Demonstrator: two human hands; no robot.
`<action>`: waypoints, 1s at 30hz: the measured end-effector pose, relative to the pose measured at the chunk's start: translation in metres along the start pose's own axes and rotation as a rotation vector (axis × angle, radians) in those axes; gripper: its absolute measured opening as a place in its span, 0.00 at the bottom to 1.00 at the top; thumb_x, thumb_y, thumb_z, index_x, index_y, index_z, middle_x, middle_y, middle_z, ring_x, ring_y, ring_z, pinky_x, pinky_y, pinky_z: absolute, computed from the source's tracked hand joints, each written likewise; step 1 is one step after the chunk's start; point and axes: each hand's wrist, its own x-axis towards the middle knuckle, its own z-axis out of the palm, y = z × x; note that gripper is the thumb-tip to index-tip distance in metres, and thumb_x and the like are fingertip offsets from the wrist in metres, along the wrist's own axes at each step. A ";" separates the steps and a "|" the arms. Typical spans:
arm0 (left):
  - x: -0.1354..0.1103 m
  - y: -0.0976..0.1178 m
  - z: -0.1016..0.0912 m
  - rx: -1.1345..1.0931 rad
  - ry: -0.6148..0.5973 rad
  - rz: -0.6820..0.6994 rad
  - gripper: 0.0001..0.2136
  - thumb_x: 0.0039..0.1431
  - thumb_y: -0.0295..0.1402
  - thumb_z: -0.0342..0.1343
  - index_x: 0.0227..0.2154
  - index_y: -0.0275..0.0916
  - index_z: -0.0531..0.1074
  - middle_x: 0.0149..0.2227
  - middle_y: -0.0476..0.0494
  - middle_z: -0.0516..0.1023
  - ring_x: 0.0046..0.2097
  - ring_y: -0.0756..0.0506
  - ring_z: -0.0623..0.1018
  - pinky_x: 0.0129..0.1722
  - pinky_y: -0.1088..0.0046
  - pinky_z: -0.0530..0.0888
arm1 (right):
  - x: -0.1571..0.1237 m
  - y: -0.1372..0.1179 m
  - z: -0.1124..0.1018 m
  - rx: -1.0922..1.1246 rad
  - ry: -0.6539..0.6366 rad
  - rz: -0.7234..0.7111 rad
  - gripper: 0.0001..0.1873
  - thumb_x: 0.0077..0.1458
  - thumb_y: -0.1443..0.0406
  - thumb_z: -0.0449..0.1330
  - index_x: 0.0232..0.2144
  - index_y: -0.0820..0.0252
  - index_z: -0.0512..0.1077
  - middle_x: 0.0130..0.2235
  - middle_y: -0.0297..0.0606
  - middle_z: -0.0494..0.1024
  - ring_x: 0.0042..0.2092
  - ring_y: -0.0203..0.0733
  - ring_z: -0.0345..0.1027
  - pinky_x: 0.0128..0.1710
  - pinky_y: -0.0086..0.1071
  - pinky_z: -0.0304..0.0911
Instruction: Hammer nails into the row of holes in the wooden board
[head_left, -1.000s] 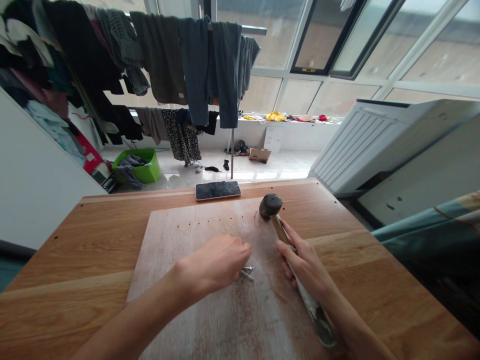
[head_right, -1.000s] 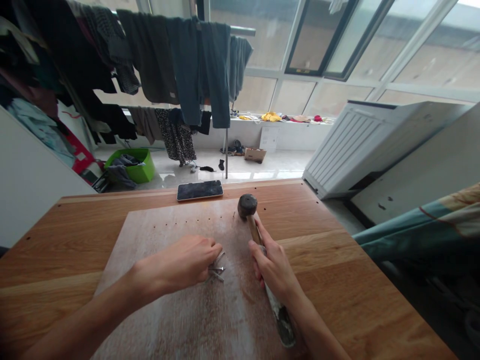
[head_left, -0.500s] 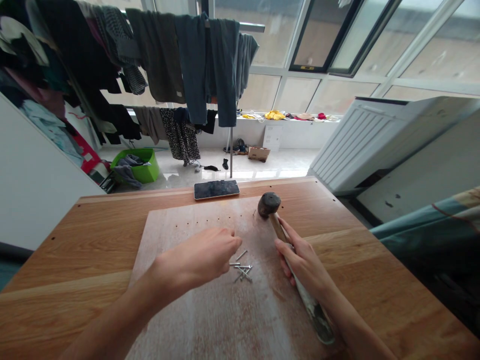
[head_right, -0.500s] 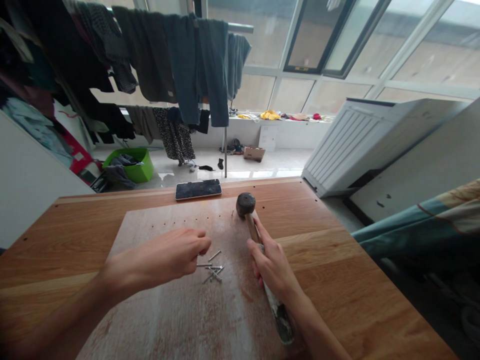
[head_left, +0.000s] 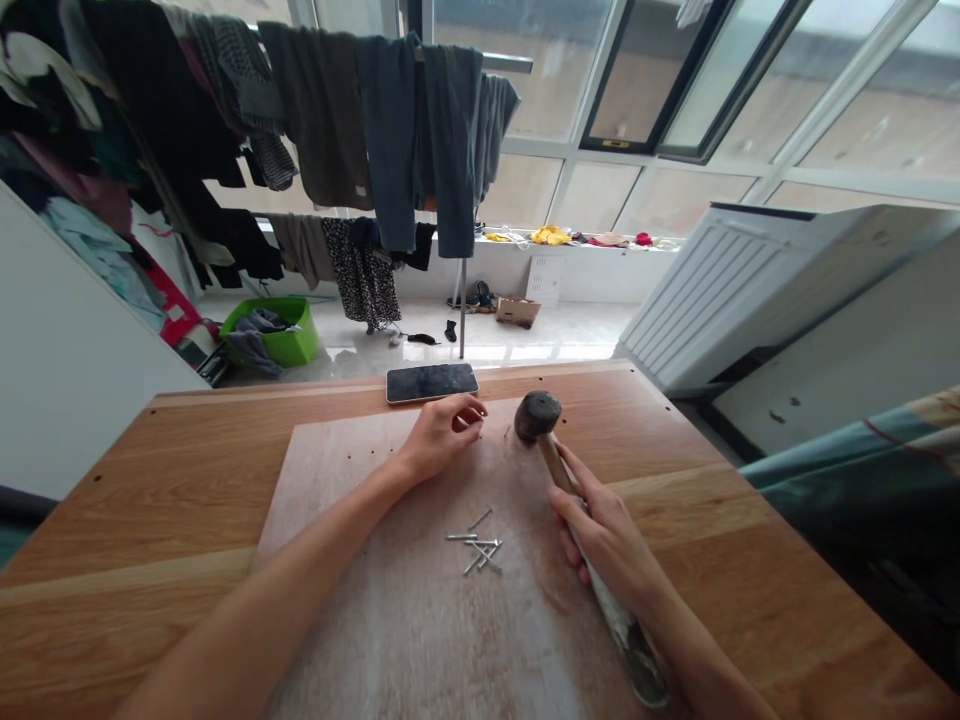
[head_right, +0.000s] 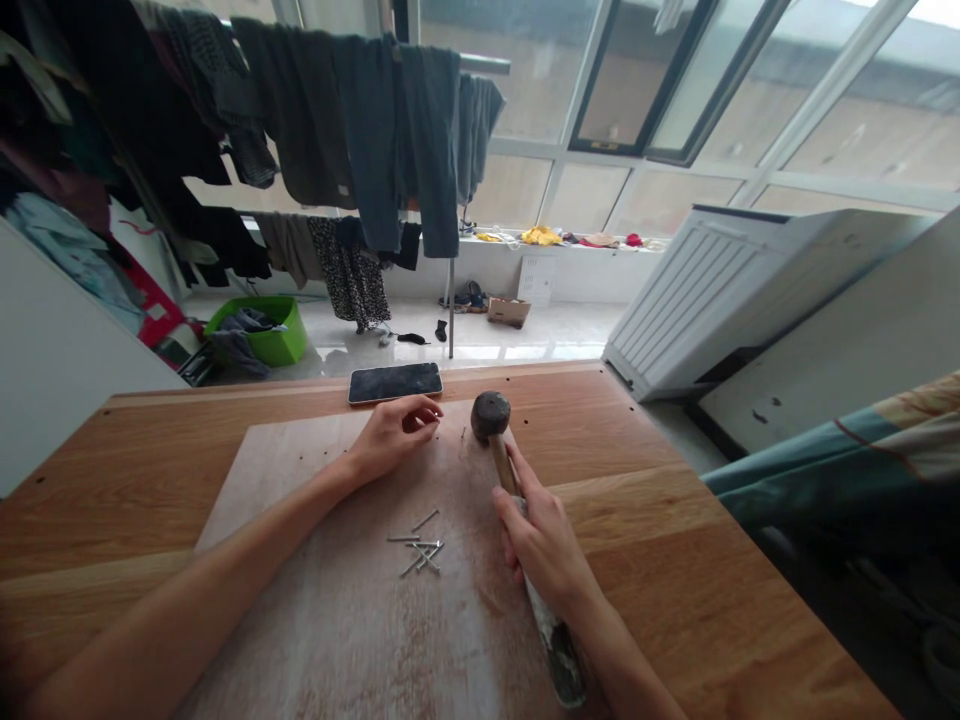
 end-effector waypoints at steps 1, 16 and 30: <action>-0.002 -0.003 0.002 0.003 -0.006 0.017 0.06 0.58 0.26 0.58 0.38 0.38 0.75 0.32 0.49 0.80 0.33 0.50 0.79 0.37 0.75 0.77 | 0.000 0.000 0.000 0.001 -0.001 0.000 0.39 0.63 0.57 0.55 0.72 0.54 0.50 0.17 0.22 0.64 0.14 0.36 0.58 0.10 0.25 0.59; -0.008 -0.005 -0.001 0.035 -0.049 0.104 0.03 0.59 0.25 0.60 0.35 0.37 0.73 0.34 0.48 0.79 0.35 0.50 0.79 0.39 0.73 0.77 | 0.002 -0.001 0.001 0.058 0.013 -0.003 0.39 0.62 0.57 0.56 0.72 0.56 0.52 0.18 0.22 0.64 0.14 0.34 0.56 0.09 0.24 0.57; -0.007 -0.007 -0.001 0.064 -0.067 0.152 0.09 0.55 0.20 0.59 0.38 0.36 0.74 0.36 0.46 0.80 0.38 0.49 0.79 0.43 0.69 0.78 | -0.002 -0.003 0.002 0.147 0.034 -0.013 0.39 0.60 0.55 0.59 0.70 0.55 0.56 0.23 0.23 0.65 0.15 0.31 0.56 0.09 0.23 0.57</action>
